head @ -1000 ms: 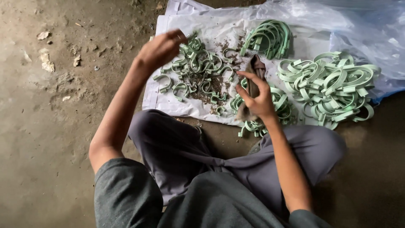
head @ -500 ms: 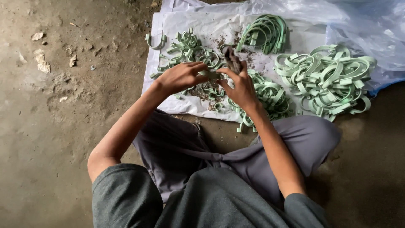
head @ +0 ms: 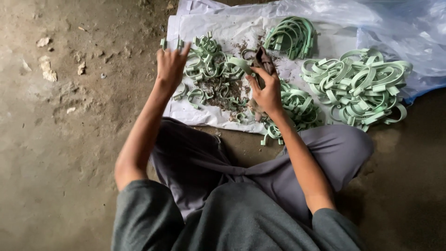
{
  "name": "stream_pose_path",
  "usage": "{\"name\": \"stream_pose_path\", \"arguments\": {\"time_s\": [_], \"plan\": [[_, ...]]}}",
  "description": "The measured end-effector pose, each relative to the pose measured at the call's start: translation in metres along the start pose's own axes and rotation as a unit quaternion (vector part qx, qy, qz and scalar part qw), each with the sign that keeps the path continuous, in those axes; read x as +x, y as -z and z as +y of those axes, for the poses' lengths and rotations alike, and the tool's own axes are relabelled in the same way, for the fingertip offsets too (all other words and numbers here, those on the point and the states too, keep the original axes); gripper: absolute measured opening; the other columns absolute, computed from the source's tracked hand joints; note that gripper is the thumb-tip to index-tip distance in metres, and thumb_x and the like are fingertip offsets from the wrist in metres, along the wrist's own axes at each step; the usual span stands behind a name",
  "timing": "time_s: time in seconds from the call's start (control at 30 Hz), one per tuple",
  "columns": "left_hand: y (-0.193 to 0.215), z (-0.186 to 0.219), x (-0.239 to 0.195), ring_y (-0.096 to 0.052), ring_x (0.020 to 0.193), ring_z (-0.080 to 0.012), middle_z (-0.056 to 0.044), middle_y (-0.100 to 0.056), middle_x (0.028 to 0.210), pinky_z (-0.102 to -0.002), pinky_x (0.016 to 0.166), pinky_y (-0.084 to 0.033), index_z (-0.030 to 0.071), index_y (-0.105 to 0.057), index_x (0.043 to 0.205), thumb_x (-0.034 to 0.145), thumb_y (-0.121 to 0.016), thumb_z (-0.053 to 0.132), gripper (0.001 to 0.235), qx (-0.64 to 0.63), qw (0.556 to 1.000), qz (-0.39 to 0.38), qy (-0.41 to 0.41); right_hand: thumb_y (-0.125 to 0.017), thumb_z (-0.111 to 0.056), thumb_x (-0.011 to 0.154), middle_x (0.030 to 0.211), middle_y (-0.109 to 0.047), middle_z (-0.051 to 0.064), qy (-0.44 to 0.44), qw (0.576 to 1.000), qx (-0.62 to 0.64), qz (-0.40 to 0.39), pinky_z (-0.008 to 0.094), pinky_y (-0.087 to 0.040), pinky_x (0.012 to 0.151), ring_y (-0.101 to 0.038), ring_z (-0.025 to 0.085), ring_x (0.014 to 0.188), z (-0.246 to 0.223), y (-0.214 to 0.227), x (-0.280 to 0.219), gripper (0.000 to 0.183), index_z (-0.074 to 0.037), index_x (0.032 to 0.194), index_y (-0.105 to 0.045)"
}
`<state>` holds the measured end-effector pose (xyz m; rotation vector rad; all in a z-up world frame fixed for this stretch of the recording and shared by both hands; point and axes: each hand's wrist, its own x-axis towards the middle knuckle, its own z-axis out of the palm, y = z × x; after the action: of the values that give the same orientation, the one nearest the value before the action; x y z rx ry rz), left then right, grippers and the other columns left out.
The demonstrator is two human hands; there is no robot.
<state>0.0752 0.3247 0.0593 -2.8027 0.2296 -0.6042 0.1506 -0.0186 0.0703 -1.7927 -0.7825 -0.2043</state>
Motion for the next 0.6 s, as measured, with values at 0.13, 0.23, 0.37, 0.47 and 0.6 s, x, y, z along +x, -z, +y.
{"name": "stream_pose_path", "arguments": {"time_s": [0.13, 0.23, 0.37, 0.47, 0.6], "plan": [[0.09, 0.043, 0.023, -0.074, 0.084, -0.0433, -0.017, -0.077, 0.101, -0.052, 0.073, -0.054, 0.004, -0.06, 0.129, 0.089, -0.071, 0.006, 0.042, -0.4, 0.89, -0.116, 0.186, -0.073, -0.021, 0.101, 0.09, -0.065, 0.023, -0.004, 0.997, 0.079, 0.025, 0.048, -0.053, 0.087, -0.069, 0.043, 0.092, -0.031, 0.018, 0.006, 0.02, -0.002, 0.105, -0.072], [0.149, 0.126, 0.04, -0.076, 0.083, -0.0344, -0.013, -0.077, 0.096, -0.042, 0.073, -0.06, 0.008, -0.069, 0.116, 0.097, -0.077, 0.025, 0.027, -0.57, 0.794, 0.009, 0.211, -0.073, -0.017, 0.1, 0.088, -0.066, 0.019, -0.019, 0.993, 0.112, 0.027, 0.045, -0.053, 0.087, -0.07, 0.033, 0.094, -0.054, 0.03, 0.001, 0.017, 0.0, 0.102, -0.069], [0.133, 0.182, 0.05, -0.075, 0.093, -0.0349, -0.013, -0.074, 0.109, -0.043, 0.077, -0.061, 0.008, -0.067, 0.123, 0.083, -0.088, 0.014, 0.045, -0.624, 0.76, 0.096, 0.154, -0.075, -0.015, 0.098, 0.082, -0.067, 0.016, -0.045, 0.992, 0.112, 0.031, 0.042, -0.054, 0.079, -0.07, 0.027, 0.086, -0.082, 0.042, -0.001, 0.013, -0.003, 0.101, -0.071], [0.136, 0.199, 0.059, -0.077, 0.086, -0.027, -0.009, -0.077, 0.095, -0.035, 0.076, -0.063, 0.007, -0.069, 0.115, 0.081, -0.089, 0.019, 0.041, -0.666, 0.715, 0.124, 0.172, -0.072, -0.014, 0.1, 0.072, -0.067, 0.007, -0.102, 0.984, 0.145, 0.025, 0.031, -0.055, 0.072, -0.065, 0.012, 0.078, -0.101, 0.056, 0.002, 0.008, -0.005, 0.1, -0.072], [0.136, 0.206, 0.067, -0.076, 0.076, -0.024, -0.005, -0.078, 0.086, -0.036, 0.076, -0.061, 0.01, -0.072, 0.106, 0.077, -0.09, 0.019, 0.035, -0.676, 0.698, 0.144, 0.185, -0.069, -0.006, 0.099, 0.07, -0.061, 0.007, -0.176, 0.951, 0.253, 0.015, 0.027, -0.054, 0.064, -0.062, 0.012, 0.069, -0.071, 0.059, -0.014, 0.008, 0.0, 0.103, -0.073]]}}
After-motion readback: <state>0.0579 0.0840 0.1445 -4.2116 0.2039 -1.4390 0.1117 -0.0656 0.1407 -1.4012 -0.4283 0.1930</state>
